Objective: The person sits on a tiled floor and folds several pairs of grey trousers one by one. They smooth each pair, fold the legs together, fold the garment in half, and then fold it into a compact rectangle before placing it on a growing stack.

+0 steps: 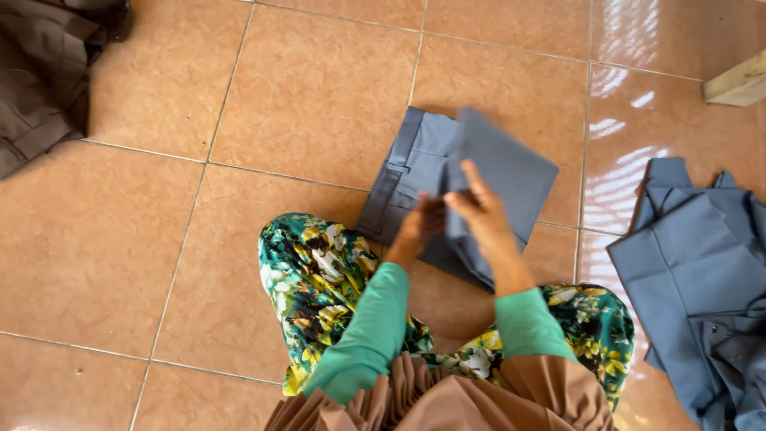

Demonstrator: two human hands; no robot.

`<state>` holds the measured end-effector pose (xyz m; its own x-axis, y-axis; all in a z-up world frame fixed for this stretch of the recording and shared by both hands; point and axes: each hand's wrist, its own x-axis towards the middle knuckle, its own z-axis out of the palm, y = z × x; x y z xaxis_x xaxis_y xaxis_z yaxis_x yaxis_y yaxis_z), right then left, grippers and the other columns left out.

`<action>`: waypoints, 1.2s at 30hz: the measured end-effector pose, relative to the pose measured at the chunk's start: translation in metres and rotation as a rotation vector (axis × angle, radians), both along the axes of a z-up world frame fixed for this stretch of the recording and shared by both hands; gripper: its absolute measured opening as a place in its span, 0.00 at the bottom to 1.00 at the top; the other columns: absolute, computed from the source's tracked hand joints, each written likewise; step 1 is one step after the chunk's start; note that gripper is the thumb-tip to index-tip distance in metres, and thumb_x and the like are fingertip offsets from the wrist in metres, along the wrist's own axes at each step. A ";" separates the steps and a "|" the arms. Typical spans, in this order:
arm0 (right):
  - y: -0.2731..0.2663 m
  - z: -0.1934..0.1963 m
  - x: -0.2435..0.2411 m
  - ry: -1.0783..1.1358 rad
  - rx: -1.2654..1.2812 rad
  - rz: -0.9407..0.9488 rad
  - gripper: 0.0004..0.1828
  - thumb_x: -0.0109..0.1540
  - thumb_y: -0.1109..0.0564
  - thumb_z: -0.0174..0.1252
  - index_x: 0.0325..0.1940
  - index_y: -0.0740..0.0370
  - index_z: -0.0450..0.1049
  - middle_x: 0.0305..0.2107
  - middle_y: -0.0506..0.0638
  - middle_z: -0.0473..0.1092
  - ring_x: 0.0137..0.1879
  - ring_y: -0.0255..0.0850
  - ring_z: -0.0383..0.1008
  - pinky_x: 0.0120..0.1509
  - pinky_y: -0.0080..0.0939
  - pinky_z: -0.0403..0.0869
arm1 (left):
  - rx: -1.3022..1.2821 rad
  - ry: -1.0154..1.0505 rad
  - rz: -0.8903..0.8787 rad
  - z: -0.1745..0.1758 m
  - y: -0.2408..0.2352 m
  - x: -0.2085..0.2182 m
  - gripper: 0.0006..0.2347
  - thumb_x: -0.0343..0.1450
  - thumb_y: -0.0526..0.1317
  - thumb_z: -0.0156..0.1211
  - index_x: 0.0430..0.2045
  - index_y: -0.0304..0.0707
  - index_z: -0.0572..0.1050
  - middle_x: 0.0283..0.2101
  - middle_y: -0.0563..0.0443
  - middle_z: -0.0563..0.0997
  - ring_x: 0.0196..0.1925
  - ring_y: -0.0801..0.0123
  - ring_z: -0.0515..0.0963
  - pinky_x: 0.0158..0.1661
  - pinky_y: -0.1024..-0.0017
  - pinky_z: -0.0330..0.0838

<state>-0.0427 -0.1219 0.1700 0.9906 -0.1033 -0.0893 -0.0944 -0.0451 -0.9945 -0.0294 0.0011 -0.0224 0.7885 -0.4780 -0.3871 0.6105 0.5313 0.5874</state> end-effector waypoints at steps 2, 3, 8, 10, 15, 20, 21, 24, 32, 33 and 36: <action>0.028 -0.039 -0.002 0.040 0.014 0.241 0.39 0.64 0.51 0.65 0.77 0.55 0.59 0.38 0.55 0.75 0.38 0.40 0.78 0.45 0.37 0.76 | 0.035 0.343 0.276 0.046 0.065 0.005 0.43 0.69 0.74 0.46 0.72 0.40 0.58 0.73 0.34 0.60 0.75 0.42 0.58 0.72 0.49 0.48; 0.025 -0.048 -0.004 0.039 0.017 0.249 0.39 0.64 0.51 0.65 0.77 0.55 0.59 0.38 0.55 0.75 0.38 0.40 0.78 0.45 0.37 0.76 | 0.037 0.342 0.285 0.056 0.079 0.005 0.43 0.69 0.74 0.46 0.72 0.40 0.58 0.73 0.34 0.60 0.75 0.42 0.58 0.72 0.49 0.48; -0.027 -0.138 -0.014 -0.216 -0.800 -0.112 0.24 0.63 0.54 0.66 0.64 0.51 0.76 0.38 0.55 0.73 0.43 0.51 0.80 0.45 0.47 0.77 | 0.843 0.177 0.139 -0.005 0.099 0.016 0.31 0.63 0.54 0.76 0.61 0.52 0.74 0.59 0.48 0.79 0.63 0.56 0.76 0.59 0.54 0.72; -0.034 -0.130 -0.033 -0.168 -0.955 -0.162 0.26 0.66 0.51 0.60 0.70 0.49 0.70 0.51 0.55 0.69 0.55 0.56 0.73 0.54 0.57 0.72 | 0.892 0.081 0.164 0.007 0.105 0.006 0.27 0.64 0.52 0.74 0.59 0.52 0.76 0.56 0.49 0.81 0.60 0.58 0.78 0.56 0.58 0.75; -0.030 -0.136 -0.059 -0.010 -1.188 -0.082 0.32 0.72 0.40 0.47 0.80 0.47 0.56 0.74 0.56 0.54 0.79 0.57 0.50 0.73 0.70 0.57 | 1.276 -0.141 0.270 -0.011 0.131 -0.006 0.21 0.68 0.42 0.67 0.57 0.43 0.77 0.52 0.41 0.82 0.53 0.53 0.82 0.49 0.59 0.80; -0.038 -0.138 -0.064 0.042 -1.237 0.027 0.33 0.73 0.35 0.36 0.82 0.42 0.48 0.78 0.51 0.44 0.83 0.49 0.37 0.78 0.72 0.41 | 1.586 -0.402 0.276 0.055 0.099 -0.025 0.36 0.67 0.20 0.53 0.73 0.38 0.50 0.64 0.26 0.58 0.56 0.34 0.74 0.51 0.47 0.76; -0.045 -0.139 -0.061 0.054 -1.236 0.011 0.33 0.73 0.35 0.36 0.82 0.42 0.48 0.78 0.51 0.44 0.83 0.49 0.37 0.78 0.72 0.41 | 1.581 -0.417 0.261 0.065 0.093 -0.028 0.36 0.67 0.20 0.53 0.73 0.38 0.50 0.64 0.26 0.58 0.56 0.34 0.74 0.51 0.47 0.76; -0.066 -0.147 -0.053 0.042 -1.232 0.034 0.31 0.73 0.37 0.38 0.81 0.39 0.50 0.78 0.47 0.46 0.83 0.47 0.39 0.78 0.71 0.41 | 1.812 -0.344 0.032 0.088 0.068 -0.035 0.39 0.65 0.25 0.57 0.75 0.38 0.47 0.72 0.26 0.50 0.62 0.37 0.70 0.54 0.49 0.71; -0.002 -0.170 -0.005 -0.142 -1.204 -0.046 0.29 0.74 0.38 0.32 0.81 0.37 0.51 0.77 0.43 0.50 0.82 0.43 0.43 0.81 0.65 0.36 | 1.877 -1.058 -0.124 0.067 -0.009 -0.008 0.24 0.77 0.42 0.45 0.72 0.53 0.56 0.77 0.44 0.53 0.79 0.47 0.49 0.72 0.44 0.40; -0.009 -0.171 -0.007 -0.133 -1.203 -0.059 0.29 0.74 0.38 0.32 0.81 0.37 0.51 0.77 0.43 0.50 0.82 0.43 0.43 0.81 0.65 0.36 | 1.871 -1.072 -0.135 0.053 0.000 -0.005 0.24 0.77 0.42 0.45 0.72 0.53 0.56 0.77 0.44 0.53 0.79 0.47 0.49 0.72 0.44 0.40; -0.037 -0.167 -0.017 -0.133 -1.459 -0.106 0.29 0.73 0.36 0.38 0.78 0.40 0.59 0.75 0.44 0.56 0.82 0.41 0.48 0.82 0.60 0.41 | 1.938 -1.242 0.095 0.026 0.028 0.005 0.23 0.76 0.58 0.45 0.68 0.67 0.62 0.73 0.51 0.62 0.75 0.49 0.60 0.68 0.40 0.51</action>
<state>-0.0597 -0.1589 0.0035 0.9653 -0.0907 0.2450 -0.0742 -0.9944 -0.0757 -0.0248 0.0296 0.0032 0.9130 -0.2281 0.3382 -0.3069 -0.9303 0.2010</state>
